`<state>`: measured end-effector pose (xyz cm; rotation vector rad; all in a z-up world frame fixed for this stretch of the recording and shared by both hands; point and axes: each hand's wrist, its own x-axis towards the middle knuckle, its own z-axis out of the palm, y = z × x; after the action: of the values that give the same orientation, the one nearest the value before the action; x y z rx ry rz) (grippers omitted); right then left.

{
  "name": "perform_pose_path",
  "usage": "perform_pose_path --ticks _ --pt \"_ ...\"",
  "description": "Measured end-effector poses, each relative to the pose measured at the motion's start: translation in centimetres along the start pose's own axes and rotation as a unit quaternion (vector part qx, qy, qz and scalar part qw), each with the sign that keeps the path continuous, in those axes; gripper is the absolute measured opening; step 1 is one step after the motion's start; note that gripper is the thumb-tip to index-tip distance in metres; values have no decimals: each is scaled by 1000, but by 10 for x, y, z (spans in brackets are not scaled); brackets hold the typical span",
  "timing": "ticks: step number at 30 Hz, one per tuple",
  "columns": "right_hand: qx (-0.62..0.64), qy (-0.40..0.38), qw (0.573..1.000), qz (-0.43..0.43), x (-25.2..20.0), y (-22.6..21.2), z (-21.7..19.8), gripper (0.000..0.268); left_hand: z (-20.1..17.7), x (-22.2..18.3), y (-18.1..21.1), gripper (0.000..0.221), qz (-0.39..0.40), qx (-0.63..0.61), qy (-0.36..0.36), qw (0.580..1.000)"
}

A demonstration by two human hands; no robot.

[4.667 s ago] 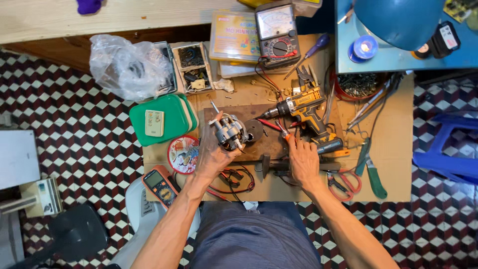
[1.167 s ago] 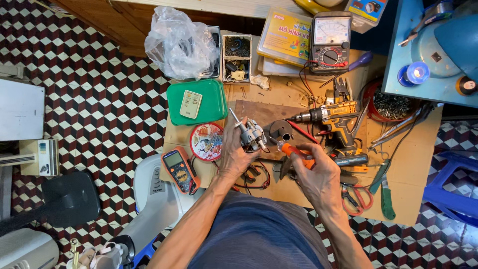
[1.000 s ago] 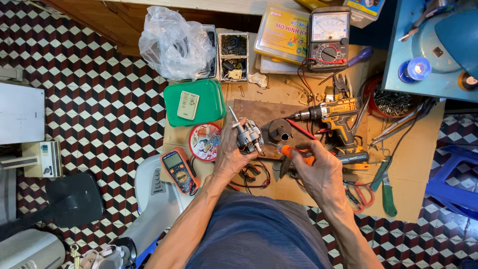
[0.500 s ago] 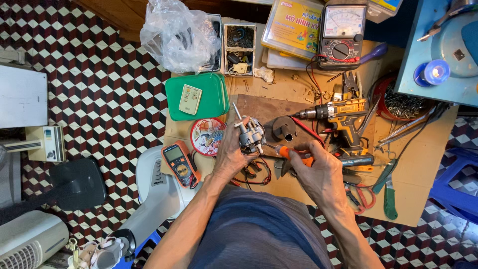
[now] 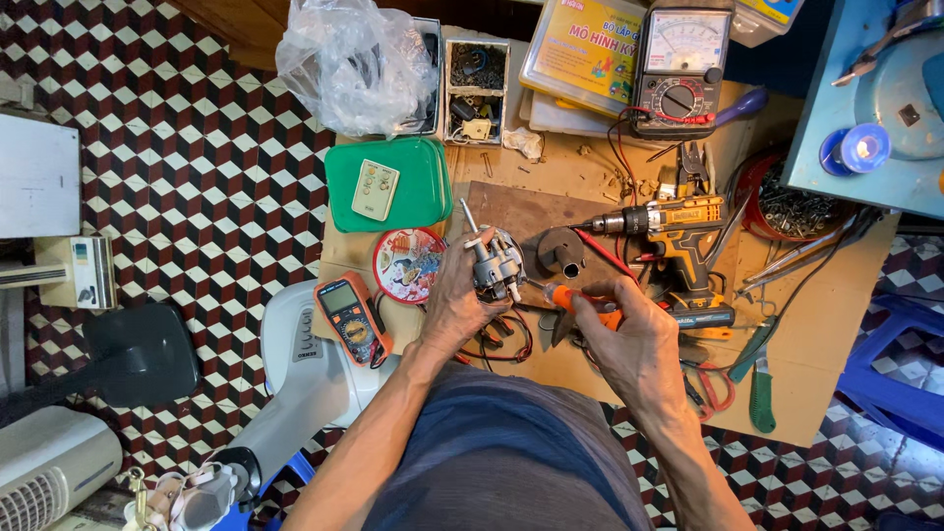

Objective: The person uses a hammer and screwdriver to tap and adjust a small cylindrical electrical component on a cluttered workbench. They repeatedly reposition the component and apply light hammer blows while holding it steady with the other hand.

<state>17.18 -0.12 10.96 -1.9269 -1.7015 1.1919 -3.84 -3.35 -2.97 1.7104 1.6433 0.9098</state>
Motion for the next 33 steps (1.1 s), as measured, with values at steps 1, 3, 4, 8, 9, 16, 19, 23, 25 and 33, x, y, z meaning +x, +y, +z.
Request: perform_pose_path --ticks 1,3,4,8,9,16,19,23,25,33 --pt "-4 7 1000 -26 0 0 1 21 0 0 0 105 -2 0 0 1000" --pt "-1 -13 999 32 0 1 2 21 0 0 1 104 -4 -1 -1 1000" --pt "0 -23 998 61 -1 1 2 22 -1 0 1 104 -6 -4 -3 1000" --pt "-66 22 985 -159 -1 -4 4 20 -2 -1 2 104 -10 -13 -2 1000" --pt "-103 -3 977 -186 1 -5 3 19 -2 -1 2 104 -11 -15 -1 1000" --pt "-202 -138 955 -168 32 -15 -6 24 -6 -2 7 102 -23 -30 -11 999" --pt "-163 -85 969 -164 36 -18 -10 26 -6 -2 10 101 -31 -26 2 999" --pt "-189 -93 961 -179 26 -22 -7 23 -6 -1 9 99 -26 -44 18 999" --pt "-253 -124 934 -218 20 -26 -5 23 -4 -2 8 98 -6 -49 21 999" --pt "-324 -184 883 -287 23 -54 3 23 1 -2 2 91 2 -18 46 999"
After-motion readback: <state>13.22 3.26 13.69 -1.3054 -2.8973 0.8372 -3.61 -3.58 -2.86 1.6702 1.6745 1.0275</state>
